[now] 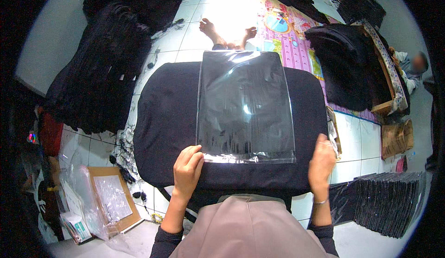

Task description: The person folds black trousers on a table, places them into clear plastic bags, and stacks the packaged items. The process is repeated for multiple trousers, with the person smoothing and aligning the garments before bagging them.

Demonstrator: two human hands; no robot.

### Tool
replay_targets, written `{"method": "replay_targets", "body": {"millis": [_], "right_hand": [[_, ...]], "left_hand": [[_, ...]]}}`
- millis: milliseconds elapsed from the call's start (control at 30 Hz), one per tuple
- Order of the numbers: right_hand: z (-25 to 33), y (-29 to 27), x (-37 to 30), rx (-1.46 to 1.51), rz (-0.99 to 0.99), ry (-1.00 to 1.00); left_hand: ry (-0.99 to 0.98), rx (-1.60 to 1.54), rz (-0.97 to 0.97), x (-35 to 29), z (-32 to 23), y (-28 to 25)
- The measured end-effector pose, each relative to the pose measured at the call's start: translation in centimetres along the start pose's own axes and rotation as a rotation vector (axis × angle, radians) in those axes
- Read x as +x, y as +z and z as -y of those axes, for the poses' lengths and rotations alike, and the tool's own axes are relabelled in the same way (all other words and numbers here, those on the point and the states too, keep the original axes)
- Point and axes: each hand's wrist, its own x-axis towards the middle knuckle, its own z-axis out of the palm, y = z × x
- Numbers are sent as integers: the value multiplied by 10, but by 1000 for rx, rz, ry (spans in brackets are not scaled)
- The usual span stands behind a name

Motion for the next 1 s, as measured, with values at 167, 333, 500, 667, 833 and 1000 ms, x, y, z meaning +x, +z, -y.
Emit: {"method": "replay_targets", "body": {"millis": [167,333,500,667,833,1000], "right_hand": [[21,-74,29,583,444,-268],[-67,-117,73,1438,368,-2],[-159,-36,48,2308,-108,-150],[-190,101,11,1341,1038,451],[-120,51,23,880,901,378],[-1,-79,54,865,-96,-134]], "left_hand": [[-4,-41,14,0,2,-2],[-37,-69,26,0,4,-1],[-56,-87,18,0,3,0],[-60,-95,6,0,3,1],[-64,-96,8,0,2,0],[-43,-77,5,-1,3,0]]}}
